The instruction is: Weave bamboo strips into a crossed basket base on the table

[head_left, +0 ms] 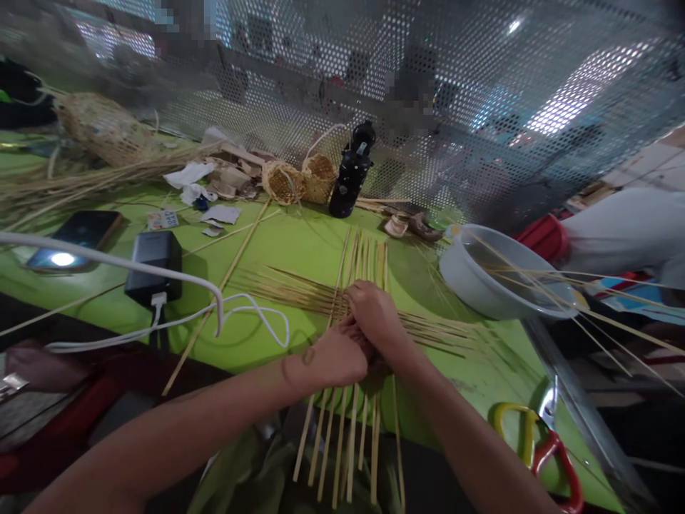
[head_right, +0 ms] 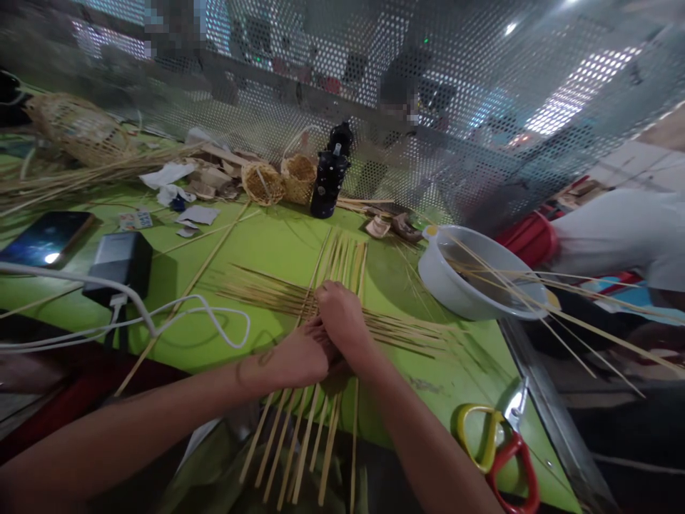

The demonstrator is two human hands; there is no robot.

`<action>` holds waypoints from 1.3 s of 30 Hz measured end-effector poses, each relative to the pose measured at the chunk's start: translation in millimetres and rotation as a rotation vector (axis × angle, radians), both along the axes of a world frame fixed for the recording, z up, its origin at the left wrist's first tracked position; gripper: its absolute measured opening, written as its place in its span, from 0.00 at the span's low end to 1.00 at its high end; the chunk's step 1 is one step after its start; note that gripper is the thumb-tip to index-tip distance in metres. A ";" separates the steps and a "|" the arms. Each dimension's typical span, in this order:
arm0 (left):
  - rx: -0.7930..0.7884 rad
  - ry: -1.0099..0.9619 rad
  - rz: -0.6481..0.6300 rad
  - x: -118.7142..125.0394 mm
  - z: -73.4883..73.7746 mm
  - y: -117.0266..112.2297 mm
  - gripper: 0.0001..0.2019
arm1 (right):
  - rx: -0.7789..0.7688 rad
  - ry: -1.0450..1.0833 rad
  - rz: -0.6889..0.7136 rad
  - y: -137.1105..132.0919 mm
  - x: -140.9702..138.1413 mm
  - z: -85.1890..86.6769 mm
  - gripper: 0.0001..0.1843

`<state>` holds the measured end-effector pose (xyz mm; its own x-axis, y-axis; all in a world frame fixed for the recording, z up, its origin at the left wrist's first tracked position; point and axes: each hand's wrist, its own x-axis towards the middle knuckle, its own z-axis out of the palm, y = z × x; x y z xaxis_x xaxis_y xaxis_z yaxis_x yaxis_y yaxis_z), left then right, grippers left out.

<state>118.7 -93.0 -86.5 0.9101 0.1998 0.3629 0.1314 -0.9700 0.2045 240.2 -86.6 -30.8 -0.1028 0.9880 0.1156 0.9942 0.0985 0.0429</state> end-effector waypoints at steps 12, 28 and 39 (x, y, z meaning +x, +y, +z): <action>0.082 -0.012 0.058 0.4 12.6 -0.3 0.28 | -0.046 0.337 0.037 8.0 40.9 5.6 0.03; 0.052 0.063 0.028 -0.8 18.5 0.1 0.23 | 0.065 0.204 0.085 -0.4 32.6 -7.0 0.09; 0.041 0.062 0.040 -0.1 19.3 0.9 0.27 | 0.068 0.392 0.126 -1.2 45.8 -10.5 0.08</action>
